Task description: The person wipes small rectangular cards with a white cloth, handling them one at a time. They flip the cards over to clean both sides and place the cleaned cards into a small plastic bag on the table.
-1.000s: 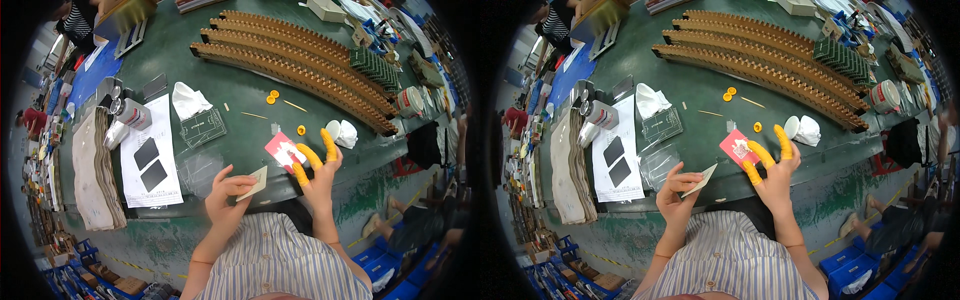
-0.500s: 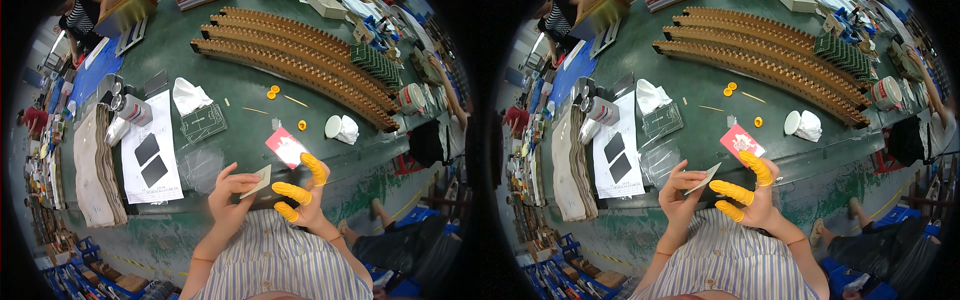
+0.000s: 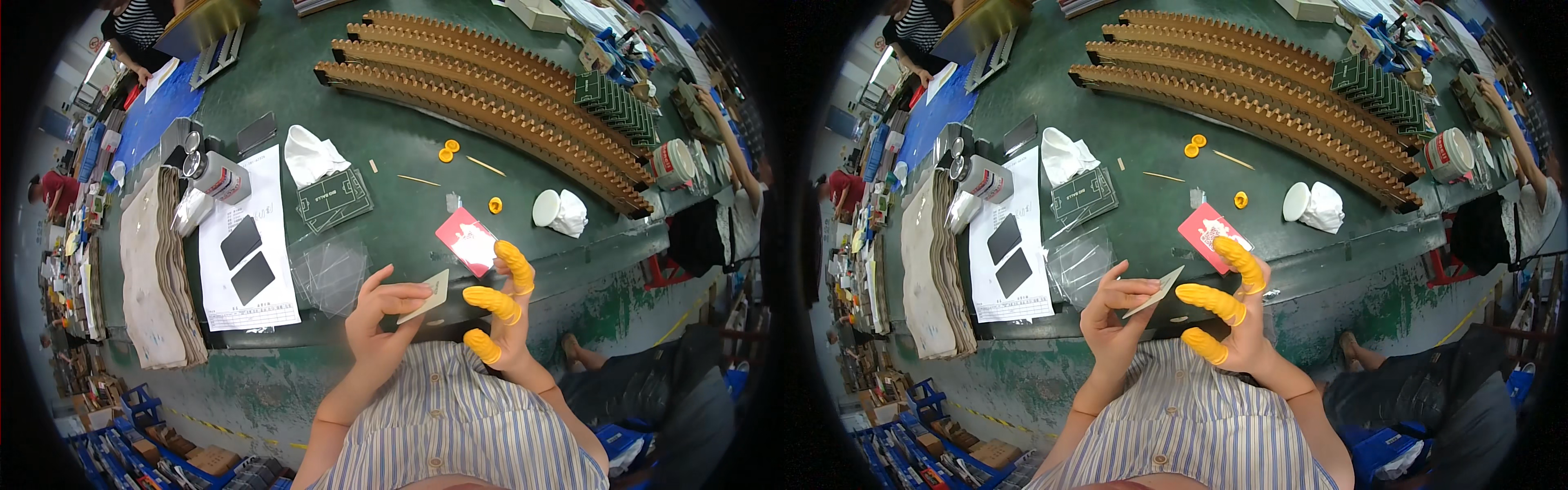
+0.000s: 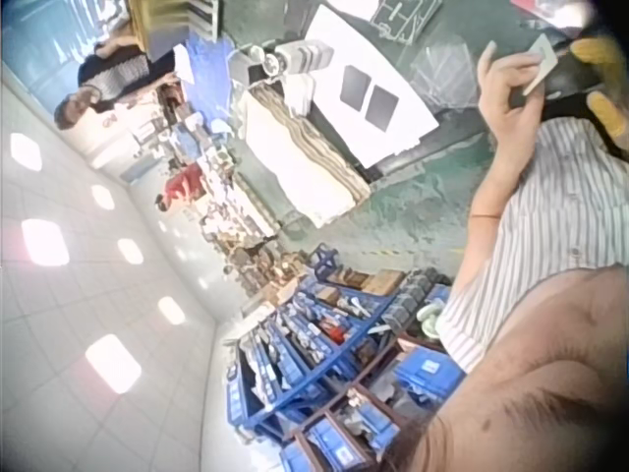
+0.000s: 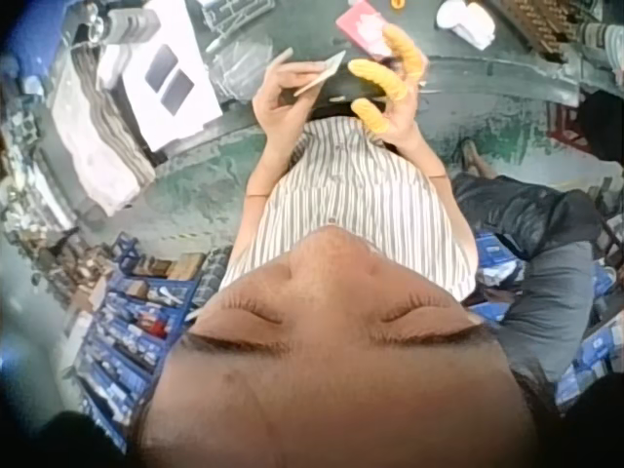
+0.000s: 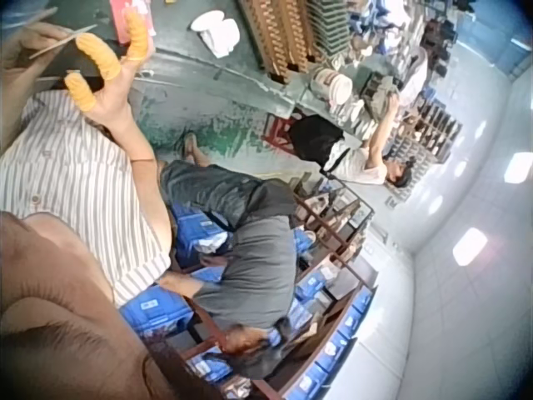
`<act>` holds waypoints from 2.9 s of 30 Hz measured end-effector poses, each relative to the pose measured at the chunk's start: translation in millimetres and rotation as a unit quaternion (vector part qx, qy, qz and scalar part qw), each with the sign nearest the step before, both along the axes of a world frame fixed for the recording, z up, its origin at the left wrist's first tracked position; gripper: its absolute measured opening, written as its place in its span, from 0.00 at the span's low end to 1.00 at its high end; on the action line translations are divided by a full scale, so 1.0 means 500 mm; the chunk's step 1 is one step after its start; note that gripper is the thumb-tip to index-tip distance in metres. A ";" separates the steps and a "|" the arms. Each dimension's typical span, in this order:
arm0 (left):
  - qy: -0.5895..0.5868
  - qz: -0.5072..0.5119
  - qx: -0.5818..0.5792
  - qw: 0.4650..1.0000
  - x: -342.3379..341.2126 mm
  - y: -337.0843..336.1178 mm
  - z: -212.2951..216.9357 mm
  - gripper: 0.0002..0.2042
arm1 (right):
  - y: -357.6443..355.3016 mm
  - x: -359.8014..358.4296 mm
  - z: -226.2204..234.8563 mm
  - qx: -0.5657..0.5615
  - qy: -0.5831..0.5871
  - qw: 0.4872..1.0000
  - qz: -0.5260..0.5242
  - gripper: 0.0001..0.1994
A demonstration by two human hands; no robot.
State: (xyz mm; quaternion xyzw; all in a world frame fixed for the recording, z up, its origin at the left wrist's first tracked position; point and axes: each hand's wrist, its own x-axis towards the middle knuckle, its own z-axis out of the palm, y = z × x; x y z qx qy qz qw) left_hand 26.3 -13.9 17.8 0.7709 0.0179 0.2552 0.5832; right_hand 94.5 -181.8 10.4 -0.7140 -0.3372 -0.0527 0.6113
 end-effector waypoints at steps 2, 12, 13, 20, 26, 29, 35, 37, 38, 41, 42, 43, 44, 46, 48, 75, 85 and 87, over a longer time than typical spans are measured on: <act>0.003 -0.001 -0.007 1.000 0.000 0.001 0.000 0.09 | -0.001 0.001 -0.001 0.035 0.055 0.998 0.024 0.21; 0.008 0.000 -0.042 0.999 -0.001 0.000 -0.006 0.09 | 0.004 0.001 0.012 -0.062 -0.025 0.997 0.030 0.21; 0.007 -0.002 -0.042 0.999 -0.002 0.001 -0.005 0.09 | 0.003 0.001 0.013 -0.072 -0.028 0.997 0.031 0.21; 0.009 -0.001 -0.044 0.999 -0.003 -0.003 -0.005 0.09 | 0.005 -0.002 0.019 -0.051 -0.007 0.998 0.026 0.20; -0.002 0.013 -0.029 0.999 -0.003 -0.008 -0.002 0.10 | 0.005 -0.004 0.017 -0.059 -0.010 0.998 0.008 0.19; -0.006 0.028 0.038 0.999 -0.008 -0.005 0.006 0.10 | -0.003 -0.008 0.007 -0.057 -0.042 0.997 -0.037 0.18; -0.012 0.051 0.124 0.991 -0.009 -0.006 0.029 0.09 | -0.006 -0.012 0.012 -0.116 -0.131 0.981 -0.080 0.16; -0.010 0.052 0.129 0.990 -0.009 -0.007 0.030 0.09 | -0.005 -0.015 0.012 -0.134 -0.139 0.977 -0.087 0.16; -0.010 0.054 0.135 0.989 -0.009 -0.006 0.029 0.09 | -0.004 -0.016 0.012 -0.142 -0.142 0.975 -0.092 0.16; -0.010 0.057 0.149 0.987 -0.010 -0.006 0.028 0.09 | -0.005 -0.015 0.011 -0.165 -0.164 0.967 -0.100 0.15; -0.011 0.059 0.154 0.986 -0.009 -0.006 0.029 0.09 | -0.006 -0.015 0.008 -0.168 -0.164 0.967 -0.100 0.15; -0.012 0.061 0.160 0.985 -0.009 -0.006 0.031 0.09 | -0.008 -0.016 0.004 -0.171 -0.162 0.967 -0.100 0.14; -0.012 0.061 0.161 0.985 -0.009 -0.006 0.031 0.09 | -0.009 -0.017 0.001 -0.174 -0.161 0.966 -0.101 0.14; -0.010 0.061 0.165 0.984 -0.009 -0.005 0.031 0.09 | -0.011 -0.018 0.001 -0.173 -0.161 0.966 -0.105 0.14; -0.011 0.060 0.170 0.984 -0.009 -0.004 0.030 0.09 | -0.011 -0.019 0.000 -0.173 -0.159 0.966 -0.106 0.15; 0.002 0.065 0.176 0.982 -0.010 -0.002 0.029 0.09 | 0.000 -0.017 -0.004 -0.185 -0.152 0.964 -0.112 0.15; -0.002 0.064 0.175 0.983 -0.005 -0.003 0.030 0.10 | 0.007 -0.014 0.007 -0.179 -0.184 0.961 -0.102 0.13; 0.000 0.064 0.175 0.983 -0.005 -0.003 0.031 0.10 | 0.010 -0.015 0.009 -0.174 -0.189 0.961 -0.101 0.14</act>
